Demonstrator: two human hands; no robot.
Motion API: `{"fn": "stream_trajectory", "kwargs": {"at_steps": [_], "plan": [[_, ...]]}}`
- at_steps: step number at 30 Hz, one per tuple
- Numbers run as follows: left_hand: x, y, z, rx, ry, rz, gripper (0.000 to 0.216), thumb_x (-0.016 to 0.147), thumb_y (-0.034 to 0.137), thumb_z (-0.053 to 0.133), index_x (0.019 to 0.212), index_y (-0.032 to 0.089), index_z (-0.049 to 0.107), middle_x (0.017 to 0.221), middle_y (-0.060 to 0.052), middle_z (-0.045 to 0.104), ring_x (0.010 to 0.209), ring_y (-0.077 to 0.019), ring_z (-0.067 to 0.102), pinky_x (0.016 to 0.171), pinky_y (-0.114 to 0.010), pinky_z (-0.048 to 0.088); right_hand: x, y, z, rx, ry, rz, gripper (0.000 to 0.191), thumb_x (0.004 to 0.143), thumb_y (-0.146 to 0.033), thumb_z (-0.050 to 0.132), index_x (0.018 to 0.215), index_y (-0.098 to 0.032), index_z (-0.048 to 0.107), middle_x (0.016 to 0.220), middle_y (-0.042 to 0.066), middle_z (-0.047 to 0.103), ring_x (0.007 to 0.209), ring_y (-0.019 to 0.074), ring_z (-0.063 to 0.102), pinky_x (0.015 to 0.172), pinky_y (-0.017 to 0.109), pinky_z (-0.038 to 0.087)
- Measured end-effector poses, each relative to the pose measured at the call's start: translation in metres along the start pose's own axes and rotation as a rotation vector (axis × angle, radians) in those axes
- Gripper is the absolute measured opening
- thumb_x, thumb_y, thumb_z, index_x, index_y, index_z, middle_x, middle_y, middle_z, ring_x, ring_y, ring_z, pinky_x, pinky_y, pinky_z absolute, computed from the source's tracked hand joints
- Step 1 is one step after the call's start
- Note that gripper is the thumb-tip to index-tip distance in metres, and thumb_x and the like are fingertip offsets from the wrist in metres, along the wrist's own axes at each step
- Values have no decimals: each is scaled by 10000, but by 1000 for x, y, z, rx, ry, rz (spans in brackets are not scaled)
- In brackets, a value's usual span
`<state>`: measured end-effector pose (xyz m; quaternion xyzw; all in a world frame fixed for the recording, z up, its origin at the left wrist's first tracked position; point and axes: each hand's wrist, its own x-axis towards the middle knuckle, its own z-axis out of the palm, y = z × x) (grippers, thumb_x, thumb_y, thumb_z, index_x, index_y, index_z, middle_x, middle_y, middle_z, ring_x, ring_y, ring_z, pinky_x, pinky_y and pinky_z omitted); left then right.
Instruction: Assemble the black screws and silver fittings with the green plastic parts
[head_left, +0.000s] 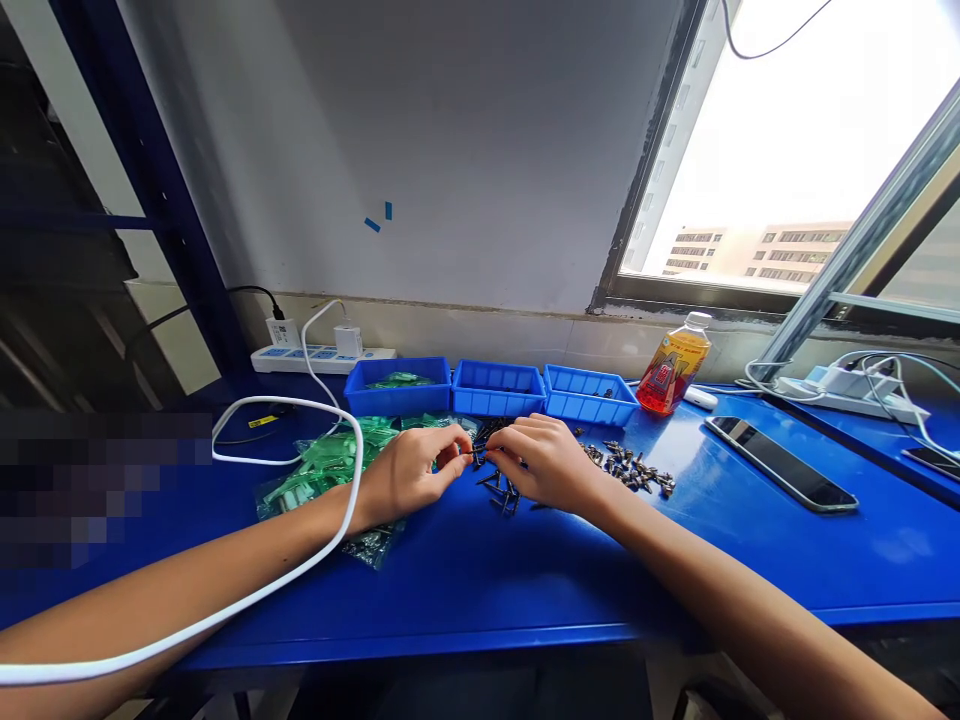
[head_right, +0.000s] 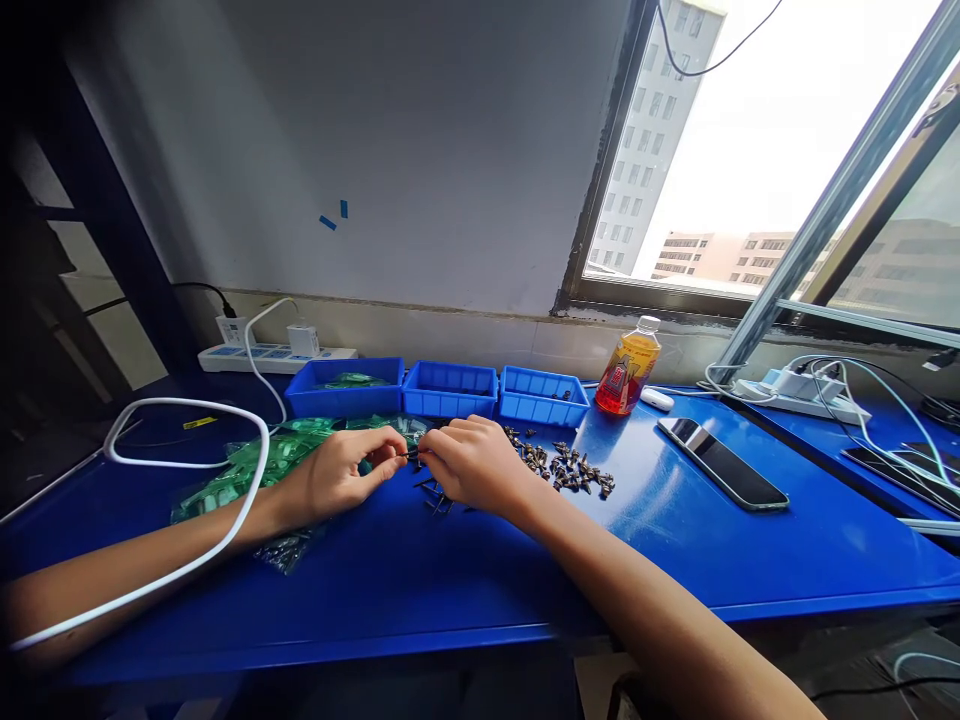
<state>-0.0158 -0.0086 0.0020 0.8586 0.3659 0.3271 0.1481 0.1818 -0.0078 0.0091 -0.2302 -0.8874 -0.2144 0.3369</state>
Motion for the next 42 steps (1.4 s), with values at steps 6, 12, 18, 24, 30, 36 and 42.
{"fn": "stream_trajectory", "kwargs": {"at_steps": [6, 12, 18, 24, 30, 36, 42], "plan": [[0, -4, 2, 13, -7, 18, 152, 767, 278, 492, 764, 179, 607, 653, 5, 639, 592, -121, 579, 573, -217, 424, 0, 1, -2, -2, -11, -35, 158, 852, -186, 503, 733, -174, 606, 572, -15, 617, 519, 90, 521, 547, 235, 341], [0, -5, 2, 17, -2, 25, 183, 774, 278, 475, 779, 175, 626, 680, -5, 658, 613, -127, 589, 586, -220, 434, 0, 0, -1, 37, -13, 0, 147, 864, -221, 503, 768, -169, 601, 600, -5, 633, 550, 95, 547, 572, 233, 359], [0, -3, 1, 35, -13, 23, 195, 783, 274, 454, 783, 185, 628, 708, -2, 671, 642, -132, 600, 601, -217, 439, -1, 0, 0, 54, -17, 2, 118, 859, -210, 506, 805, -168, 602, 594, -11, 625, 547, 93, 547, 564, 229, 358], [1, -1, -1, 46, -49, 18, 229, 798, 287, 427, 798, 186, 632, 736, -13, 685, 672, -150, 613, 617, -234, 437, 0, 1, -1, 21, -55, -15, 146, 873, -214, 493, 790, -175, 606, 604, -10, 627, 554, 97, 547, 565, 241, 351], [1, 2, -3, 57, -74, 11, 277, 821, 269, 366, 846, 185, 628, 768, -17, 691, 709, -158, 623, 646, -237, 439, 0, 1, -2, 43, -49, -15, 136, 867, -231, 506, 797, -169, 606, 615, -7, 638, 563, 100, 561, 568, 239, 359], [0, 1, -1, 37, -42, -39, 243, 808, 336, 426, 913, 185, 585, 689, 3, 649, 616, -142, 590, 562, -228, 411, 0, 0, -1, 24, -11, -7, 156, 877, -206, 477, 783, -170, 597, 597, -9, 633, 540, 91, 552, 560, 227, 357], [0, 1, 0, 16, -28, -43, 155, 782, 345, 479, 800, 195, 513, 621, 30, 587, 564, -124, 553, 535, -219, 387, 0, -1, 1, 3, -17, 19, 184, 887, -222, 457, 778, -176, 598, 599, -7, 640, 543, 94, 561, 560, 228, 359]]}}
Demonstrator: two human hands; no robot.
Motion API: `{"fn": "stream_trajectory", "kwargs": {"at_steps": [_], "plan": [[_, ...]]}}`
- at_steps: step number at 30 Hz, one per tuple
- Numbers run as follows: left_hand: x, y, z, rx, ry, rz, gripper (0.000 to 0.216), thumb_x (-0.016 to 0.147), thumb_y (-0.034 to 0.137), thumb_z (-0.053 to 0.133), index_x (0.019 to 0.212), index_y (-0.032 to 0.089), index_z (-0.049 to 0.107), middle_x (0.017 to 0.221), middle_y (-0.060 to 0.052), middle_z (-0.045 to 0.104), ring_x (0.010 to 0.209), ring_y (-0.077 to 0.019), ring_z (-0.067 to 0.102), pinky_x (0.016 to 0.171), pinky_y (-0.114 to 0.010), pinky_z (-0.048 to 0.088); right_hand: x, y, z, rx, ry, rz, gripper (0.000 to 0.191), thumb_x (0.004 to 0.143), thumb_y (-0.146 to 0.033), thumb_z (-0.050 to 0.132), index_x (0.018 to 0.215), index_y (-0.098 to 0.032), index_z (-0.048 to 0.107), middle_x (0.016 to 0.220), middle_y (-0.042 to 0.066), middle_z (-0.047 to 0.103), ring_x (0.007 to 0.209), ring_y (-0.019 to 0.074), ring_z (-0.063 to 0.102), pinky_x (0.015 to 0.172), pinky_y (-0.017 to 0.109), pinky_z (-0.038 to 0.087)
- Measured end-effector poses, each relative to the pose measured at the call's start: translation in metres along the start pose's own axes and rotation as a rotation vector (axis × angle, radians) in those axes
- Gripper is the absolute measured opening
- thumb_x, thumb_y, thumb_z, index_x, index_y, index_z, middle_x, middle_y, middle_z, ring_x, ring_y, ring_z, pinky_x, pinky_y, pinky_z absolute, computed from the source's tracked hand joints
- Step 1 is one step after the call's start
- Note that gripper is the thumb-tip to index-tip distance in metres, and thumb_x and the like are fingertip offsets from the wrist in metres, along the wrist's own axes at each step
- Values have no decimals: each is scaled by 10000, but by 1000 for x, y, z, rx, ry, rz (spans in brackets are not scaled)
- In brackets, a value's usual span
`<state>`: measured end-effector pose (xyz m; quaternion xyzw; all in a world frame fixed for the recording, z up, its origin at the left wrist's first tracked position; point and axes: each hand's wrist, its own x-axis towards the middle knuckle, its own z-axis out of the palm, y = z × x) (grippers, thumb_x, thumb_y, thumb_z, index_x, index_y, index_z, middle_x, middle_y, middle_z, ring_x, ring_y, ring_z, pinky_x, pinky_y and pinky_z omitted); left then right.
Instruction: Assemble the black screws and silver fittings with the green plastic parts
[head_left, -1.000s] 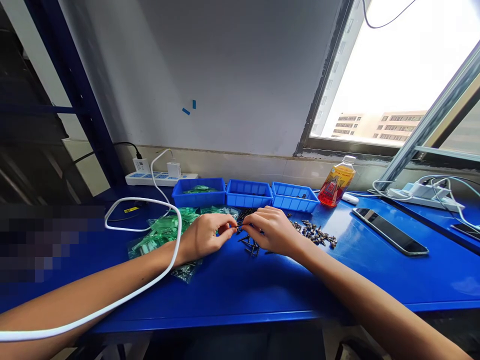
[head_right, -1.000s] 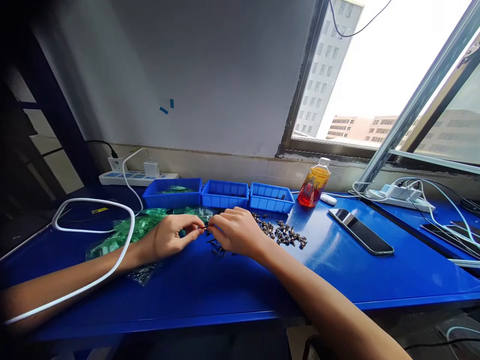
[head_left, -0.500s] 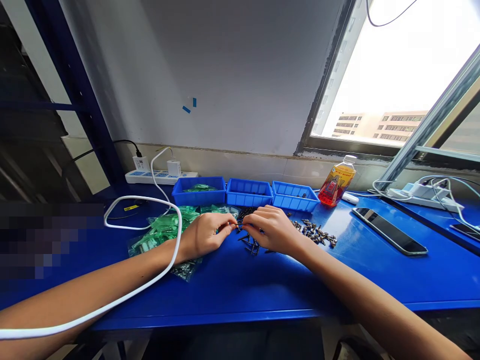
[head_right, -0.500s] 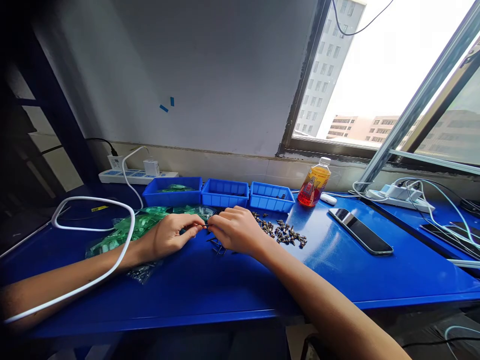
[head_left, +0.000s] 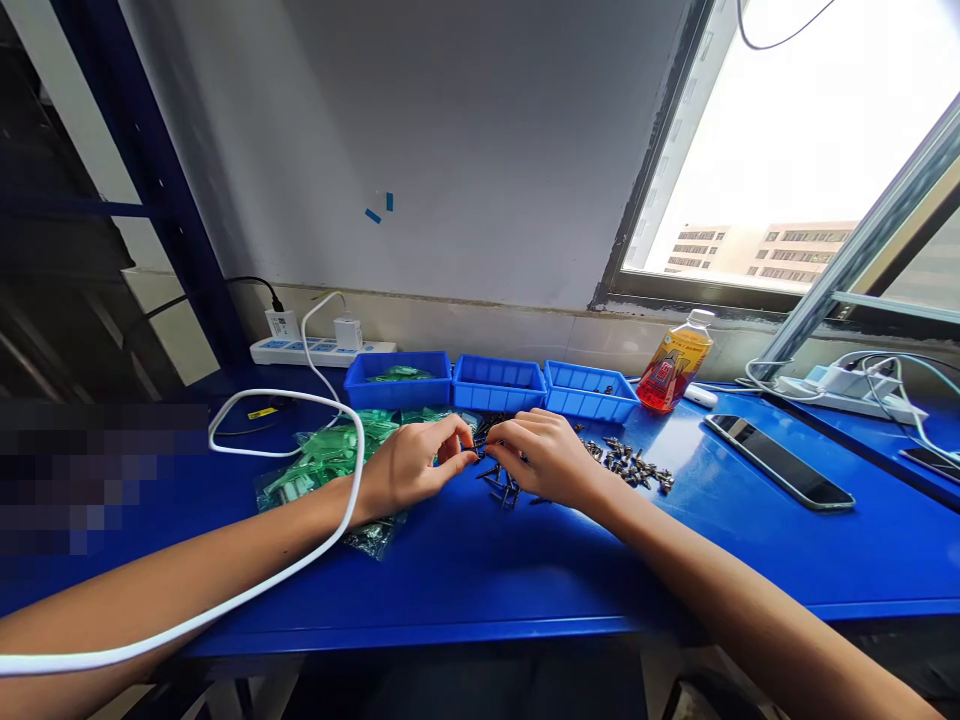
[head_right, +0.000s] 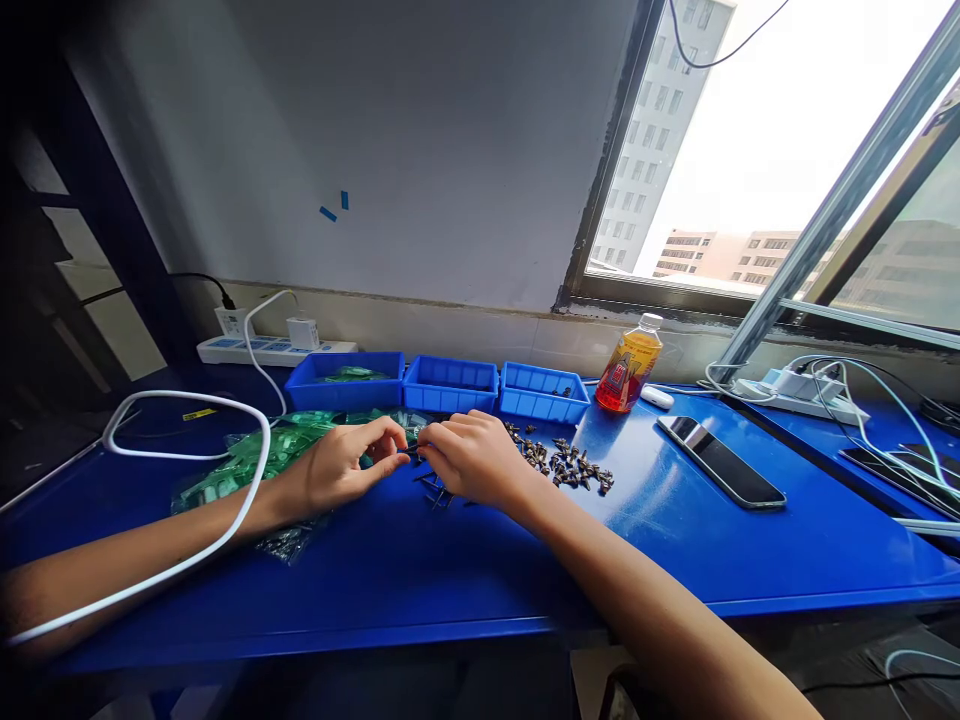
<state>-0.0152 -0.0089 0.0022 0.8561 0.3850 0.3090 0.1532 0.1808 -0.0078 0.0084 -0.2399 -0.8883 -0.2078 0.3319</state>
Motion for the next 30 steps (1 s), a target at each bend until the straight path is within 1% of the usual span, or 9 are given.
{"fn": "stream_trajectory", "kwargs": {"at_steps": [5, 10, 16, 18, 22, 24, 27, 30], "plan": [[0, 1, -1, 53, 4, 17, 110, 801, 282, 431, 785, 197, 500, 640, 22, 588, 568, -125, 544, 543, -223, 388, -1, 1, 2, -1, -4, -4, 175, 884, -224, 465, 783, -173, 599, 601, -4, 641, 545, 100, 567, 564, 235, 366], [-1, 0, -1, 87, 0, 35, 169, 846, 297, 368, 810, 204, 505, 620, 25, 581, 547, -132, 550, 535, -227, 393, -3, 2, 3, -15, -3, -4, 173, 891, -204, 447, 831, -171, 605, 634, 9, 651, 564, 104, 565, 569, 242, 361], [-1, -1, 0, 112, -8, 95, 214, 862, 287, 322, 830, 198, 513, 621, 14, 586, 559, -131, 560, 551, -227, 408, -1, 1, 2, -27, 38, -41, 195, 894, -194, 433, 786, -168, 594, 609, 0, 643, 533, 96, 545, 543, 244, 344], [-1, 0, 0, 112, -7, 92, 198, 853, 289, 341, 842, 198, 517, 621, 19, 584, 553, -126, 553, 541, -224, 402, -1, 0, 1, -27, 43, -46, 193, 890, -188, 437, 778, -167, 592, 599, -1, 638, 527, 94, 539, 541, 246, 341], [-2, 1, 0, 78, 3, 66, 165, 812, 338, 441, 885, 204, 505, 632, 36, 593, 544, -120, 552, 501, -213, 388, -1, -1, 1, -29, 48, -24, 185, 887, -191, 438, 787, -168, 592, 585, -2, 625, 521, 92, 528, 540, 244, 336], [-2, 2, 0, 74, 15, 61, 151, 804, 339, 463, 856, 204, 506, 629, 37, 595, 538, -115, 549, 498, -210, 387, -2, -1, 1, -26, 42, -14, 181, 887, -202, 447, 783, -166, 590, 587, -1, 625, 522, 94, 531, 541, 245, 340], [-2, 3, -1, 98, 53, 63, 104, 791, 296, 480, 788, 201, 523, 608, 36, 591, 525, -108, 537, 505, -208, 386, -2, -2, 2, -21, 40, -24, 189, 891, -217, 449, 774, -167, 588, 596, 3, 636, 527, 97, 544, 546, 246, 348], [-2, 1, 0, 101, 67, 57, 98, 782, 277, 495, 770, 198, 551, 611, 28, 605, 544, -112, 551, 521, -208, 399, -2, -2, 3, -24, 52, -39, 192, 893, -223, 448, 779, -168, 593, 600, 3, 645, 529, 98, 552, 547, 244, 355]]}}
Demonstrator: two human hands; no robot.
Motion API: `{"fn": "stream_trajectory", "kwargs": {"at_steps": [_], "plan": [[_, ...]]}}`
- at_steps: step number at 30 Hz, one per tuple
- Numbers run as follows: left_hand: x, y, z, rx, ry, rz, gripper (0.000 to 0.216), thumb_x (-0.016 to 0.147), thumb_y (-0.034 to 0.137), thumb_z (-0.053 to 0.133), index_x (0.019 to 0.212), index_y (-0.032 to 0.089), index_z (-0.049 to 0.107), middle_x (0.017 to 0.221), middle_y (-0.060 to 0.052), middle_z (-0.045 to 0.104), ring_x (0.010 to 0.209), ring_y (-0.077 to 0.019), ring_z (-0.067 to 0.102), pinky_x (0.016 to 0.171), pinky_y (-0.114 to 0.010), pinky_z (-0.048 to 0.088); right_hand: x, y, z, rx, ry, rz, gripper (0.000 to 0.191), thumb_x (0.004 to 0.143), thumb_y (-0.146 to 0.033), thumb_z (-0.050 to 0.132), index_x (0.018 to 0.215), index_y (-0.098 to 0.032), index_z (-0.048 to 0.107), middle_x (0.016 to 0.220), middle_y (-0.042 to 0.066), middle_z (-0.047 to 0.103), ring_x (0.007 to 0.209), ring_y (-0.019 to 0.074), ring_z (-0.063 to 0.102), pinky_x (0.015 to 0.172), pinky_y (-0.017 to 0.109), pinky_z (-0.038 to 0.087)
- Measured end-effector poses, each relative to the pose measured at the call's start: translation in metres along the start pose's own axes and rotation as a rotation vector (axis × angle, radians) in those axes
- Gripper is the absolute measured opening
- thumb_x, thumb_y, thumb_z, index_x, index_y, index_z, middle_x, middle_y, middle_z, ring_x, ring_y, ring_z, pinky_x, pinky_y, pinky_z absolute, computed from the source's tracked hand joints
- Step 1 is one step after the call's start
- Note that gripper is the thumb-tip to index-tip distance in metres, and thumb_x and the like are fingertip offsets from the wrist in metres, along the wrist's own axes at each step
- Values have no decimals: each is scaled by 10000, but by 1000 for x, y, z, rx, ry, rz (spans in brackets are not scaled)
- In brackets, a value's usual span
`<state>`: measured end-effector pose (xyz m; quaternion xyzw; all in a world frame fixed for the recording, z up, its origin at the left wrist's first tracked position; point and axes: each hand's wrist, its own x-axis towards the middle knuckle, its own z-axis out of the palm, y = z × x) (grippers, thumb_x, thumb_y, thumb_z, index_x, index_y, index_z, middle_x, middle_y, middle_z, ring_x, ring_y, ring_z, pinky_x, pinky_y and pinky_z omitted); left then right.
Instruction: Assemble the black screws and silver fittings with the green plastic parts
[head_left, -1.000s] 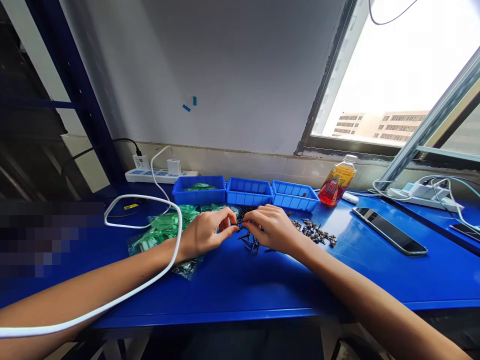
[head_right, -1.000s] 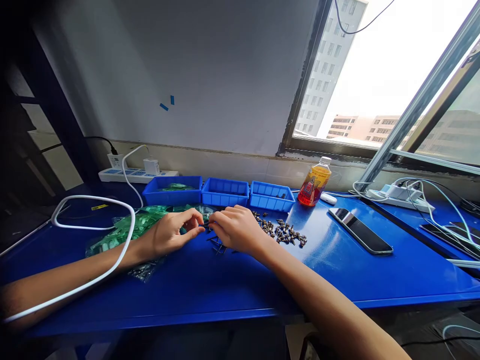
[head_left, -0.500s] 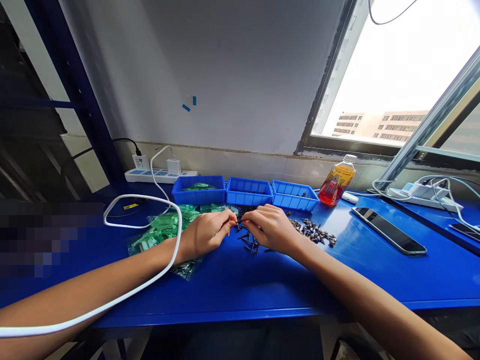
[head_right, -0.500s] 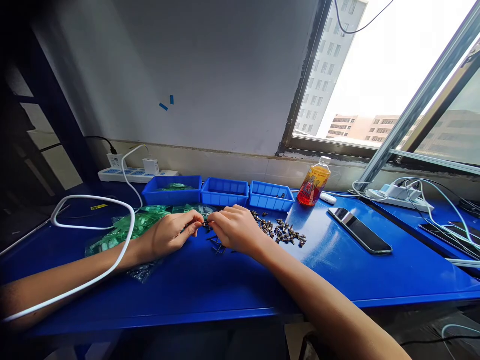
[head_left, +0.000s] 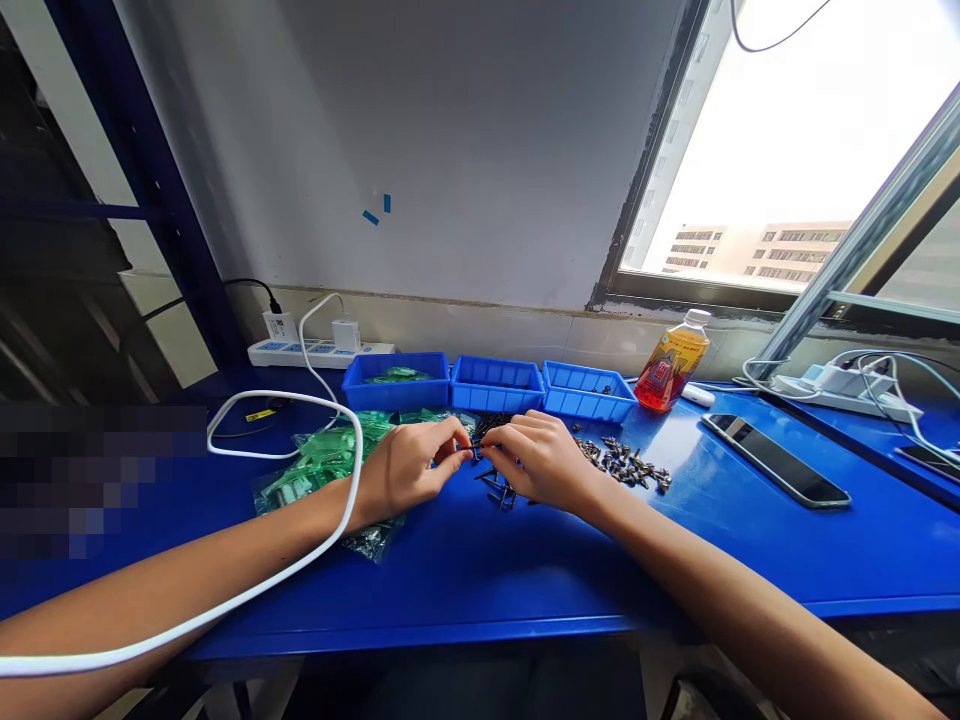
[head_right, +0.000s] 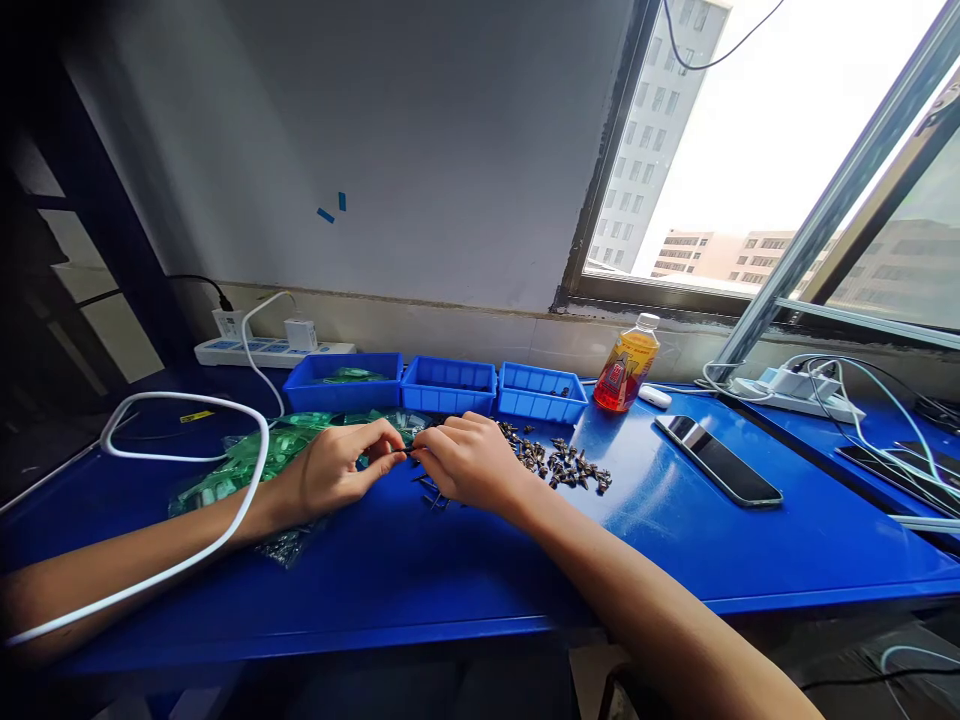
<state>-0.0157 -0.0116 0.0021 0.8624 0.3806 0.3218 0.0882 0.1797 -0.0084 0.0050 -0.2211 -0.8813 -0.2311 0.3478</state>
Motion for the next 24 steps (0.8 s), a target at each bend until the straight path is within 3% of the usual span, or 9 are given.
{"fn": "stream_trajectory", "kwargs": {"at_steps": [7, 14, 20, 24], "plan": [[1, -4, 3, 14, -8, 17, 207, 823, 269, 423, 817, 192, 615, 696, -10, 662, 626, -133, 594, 556, -213, 415, 1, -1, 0, 6, 28, -20, 162, 885, -196, 465, 793, -153, 591, 605, 0, 650, 524, 97, 556, 539, 246, 354], [1, -3, 1, 13, -36, 31, 252, 845, 289, 391, 805, 191, 620, 630, 1, 634, 592, -131, 589, 558, -215, 418, 0, 0, 0, -22, 1, -25, 159, 876, -179, 454, 794, -156, 588, 601, 0, 642, 521, 98, 549, 539, 248, 345], [1, -4, 2, -35, -13, -5, 262, 812, 356, 460, 959, 192, 602, 662, 18, 649, 578, -121, 592, 548, -209, 429, 0, -1, 0, -46, 11, -10, 195, 893, -200, 432, 771, -154, 576, 566, -2, 617, 499, 89, 529, 538, 237, 336], [1, -4, 3, -53, 30, 30, 201, 804, 343, 475, 845, 192, 600, 667, 15, 643, 580, -110, 586, 523, -193, 417, 0, -1, 1, -48, 20, 3, 188, 895, -220, 445, 781, -153, 577, 571, -3, 623, 504, 90, 535, 535, 236, 332]]}}
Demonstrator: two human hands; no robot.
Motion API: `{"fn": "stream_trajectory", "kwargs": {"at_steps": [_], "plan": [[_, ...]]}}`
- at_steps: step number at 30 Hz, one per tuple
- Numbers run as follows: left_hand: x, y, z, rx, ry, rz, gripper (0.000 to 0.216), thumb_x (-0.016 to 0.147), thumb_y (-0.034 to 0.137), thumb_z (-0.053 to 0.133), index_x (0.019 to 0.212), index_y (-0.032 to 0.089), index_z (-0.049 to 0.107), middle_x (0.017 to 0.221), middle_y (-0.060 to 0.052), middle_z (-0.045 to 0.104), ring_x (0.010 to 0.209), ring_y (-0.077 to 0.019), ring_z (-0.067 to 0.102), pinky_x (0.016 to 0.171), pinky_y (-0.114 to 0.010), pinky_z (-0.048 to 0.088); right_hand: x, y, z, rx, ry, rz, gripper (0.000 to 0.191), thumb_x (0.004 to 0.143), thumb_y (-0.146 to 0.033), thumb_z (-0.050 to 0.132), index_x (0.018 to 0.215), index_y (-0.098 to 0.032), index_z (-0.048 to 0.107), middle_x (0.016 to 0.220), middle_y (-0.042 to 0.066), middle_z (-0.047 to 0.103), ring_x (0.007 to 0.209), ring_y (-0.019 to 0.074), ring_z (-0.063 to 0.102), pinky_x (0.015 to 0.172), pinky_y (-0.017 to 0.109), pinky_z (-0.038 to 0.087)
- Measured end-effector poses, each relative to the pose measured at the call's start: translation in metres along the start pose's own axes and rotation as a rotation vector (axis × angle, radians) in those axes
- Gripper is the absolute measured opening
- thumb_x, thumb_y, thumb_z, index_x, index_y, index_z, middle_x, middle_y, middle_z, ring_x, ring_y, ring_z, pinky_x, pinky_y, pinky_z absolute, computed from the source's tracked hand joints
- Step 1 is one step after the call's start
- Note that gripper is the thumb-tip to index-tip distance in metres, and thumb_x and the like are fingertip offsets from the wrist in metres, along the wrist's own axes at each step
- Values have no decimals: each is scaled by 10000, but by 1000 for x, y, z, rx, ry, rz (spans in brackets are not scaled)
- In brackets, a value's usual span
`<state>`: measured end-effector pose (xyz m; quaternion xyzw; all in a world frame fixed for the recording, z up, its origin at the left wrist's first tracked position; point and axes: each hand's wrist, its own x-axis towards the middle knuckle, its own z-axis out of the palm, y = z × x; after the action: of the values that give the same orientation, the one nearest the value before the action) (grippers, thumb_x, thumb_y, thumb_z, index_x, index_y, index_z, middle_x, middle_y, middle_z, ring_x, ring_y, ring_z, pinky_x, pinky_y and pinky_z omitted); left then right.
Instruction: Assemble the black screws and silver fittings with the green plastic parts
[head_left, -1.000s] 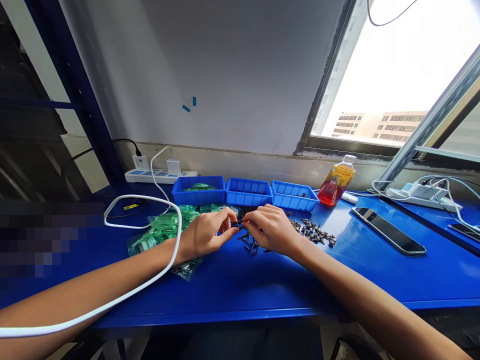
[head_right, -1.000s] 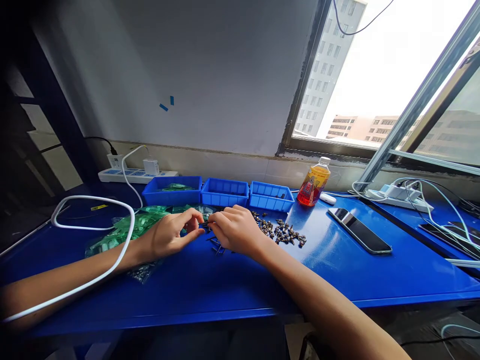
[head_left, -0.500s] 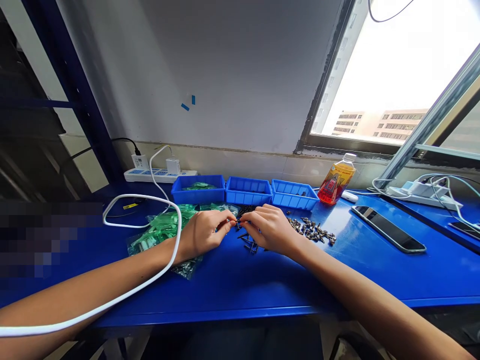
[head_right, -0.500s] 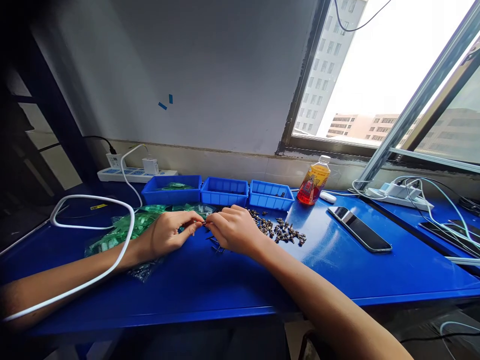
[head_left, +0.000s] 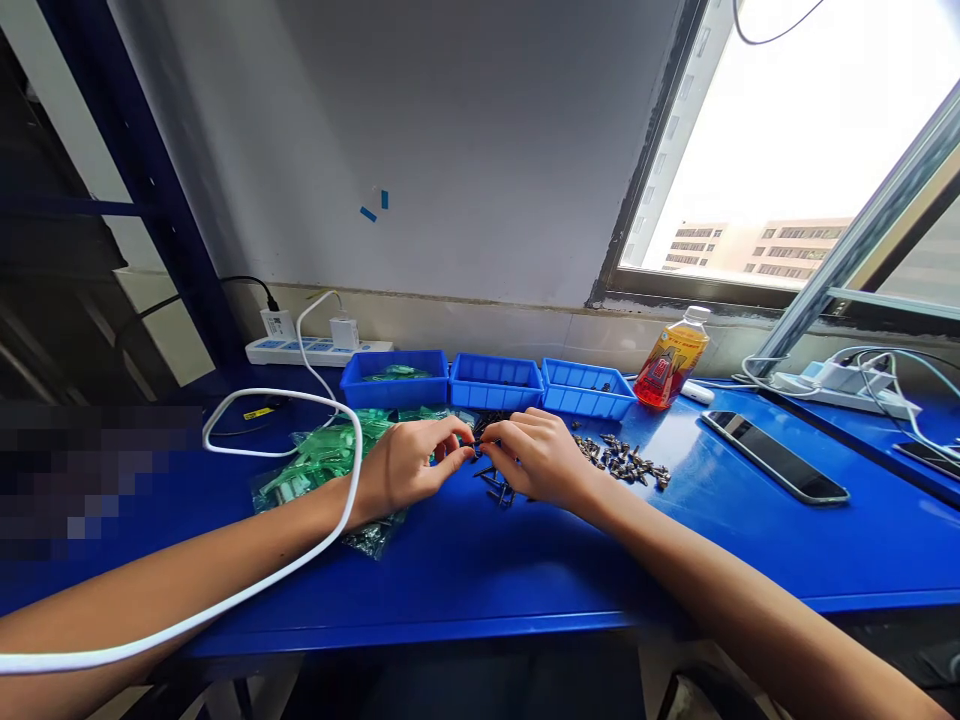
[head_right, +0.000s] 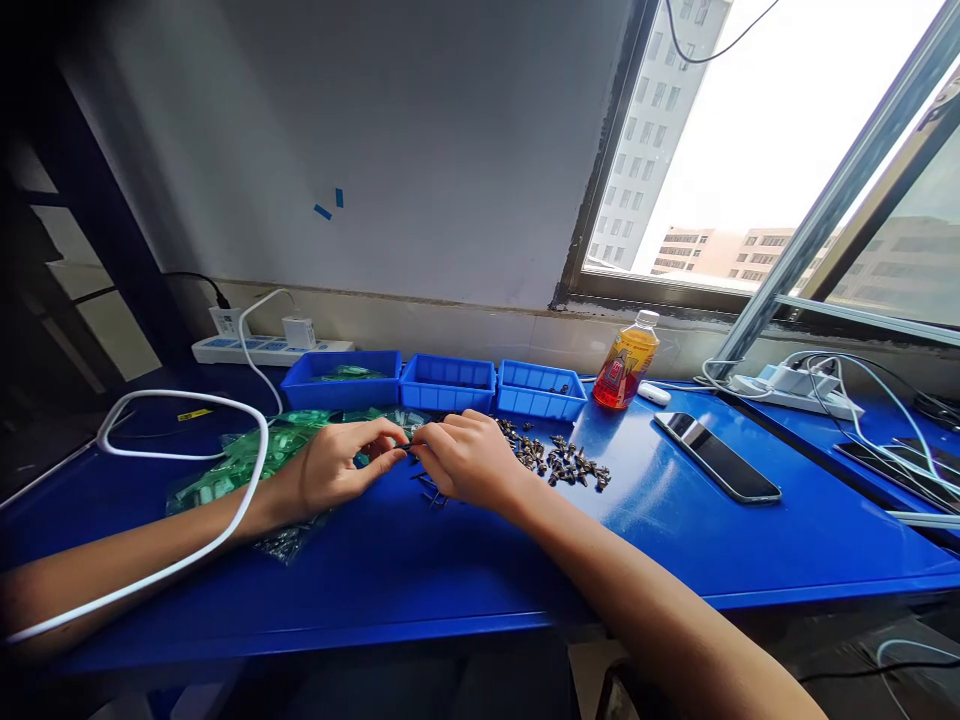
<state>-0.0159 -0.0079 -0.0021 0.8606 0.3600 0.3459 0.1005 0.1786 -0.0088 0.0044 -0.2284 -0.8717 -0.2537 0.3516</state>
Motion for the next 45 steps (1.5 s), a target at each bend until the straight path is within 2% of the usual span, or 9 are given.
{"fn": "stream_trajectory", "kwargs": {"at_steps": [6, 11, 21, 26, 33, 38, 45], "plan": [[1, -1, 1, -18, 54, 65, 206, 815, 312, 454, 745, 177, 593, 620, 12, 619, 556, -95, 565, 539, -185, 425, 1, -1, 0, 1, -16, 14, 193, 902, -243, 438, 794, -166, 577, 574, -11, 623, 513, 93, 541, 545, 235, 340], [1, 0, 0, -33, 52, 57, 234, 821, 327, 458, 727, 170, 603, 606, 11, 616, 548, -93, 558, 515, -177, 408, 1, 0, -2, 0, -42, 22, 178, 907, -243, 430, 869, -155, 580, 582, -14, 623, 518, 97, 550, 552, 235, 343], [2, 0, -1, -38, 28, 22, 282, 824, 350, 432, 694, 170, 605, 602, 6, 631, 538, -99, 553, 503, -188, 387, 0, 1, 1, 4, -55, 22, 177, 894, -247, 443, 820, -160, 577, 546, -19, 601, 498, 101, 550, 543, 234, 346], [2, 1, -1, -54, -10, 47, 285, 837, 343, 413, 732, 169, 614, 630, 3, 644, 563, -105, 573, 533, -192, 406, -2, 1, 1, -6, -36, 24, 197, 904, -234, 417, 800, -164, 570, 580, -9, 630, 510, 100, 568, 544, 234, 352], [1, 3, 0, -44, 32, -23, 193, 803, 327, 456, 858, 190, 581, 575, 40, 591, 516, -104, 546, 472, -188, 378, -1, 2, 3, -1, -3, 42, 225, 922, -280, 413, 806, -164, 568, 578, -11, 638, 509, 98, 578, 548, 229, 363], [0, 2, 0, -49, 30, -24, 152, 802, 311, 457, 755, 191, 538, 554, 49, 565, 486, -89, 514, 441, -175, 357, 0, 1, 0, 8, 7, 43, 227, 918, -271, 418, 784, -163, 566, 569, -11, 629, 492, 91, 560, 531, 229, 348], [1, 3, -1, -27, 16, -34, 200, 814, 318, 420, 727, 185, 542, 567, 37, 572, 490, -96, 504, 470, -190, 372, 0, -1, -2, 39, -54, 62, 153, 881, -233, 454, 811, -158, 567, 564, -9, 607, 502, 102, 546, 543, 241, 351]]}}
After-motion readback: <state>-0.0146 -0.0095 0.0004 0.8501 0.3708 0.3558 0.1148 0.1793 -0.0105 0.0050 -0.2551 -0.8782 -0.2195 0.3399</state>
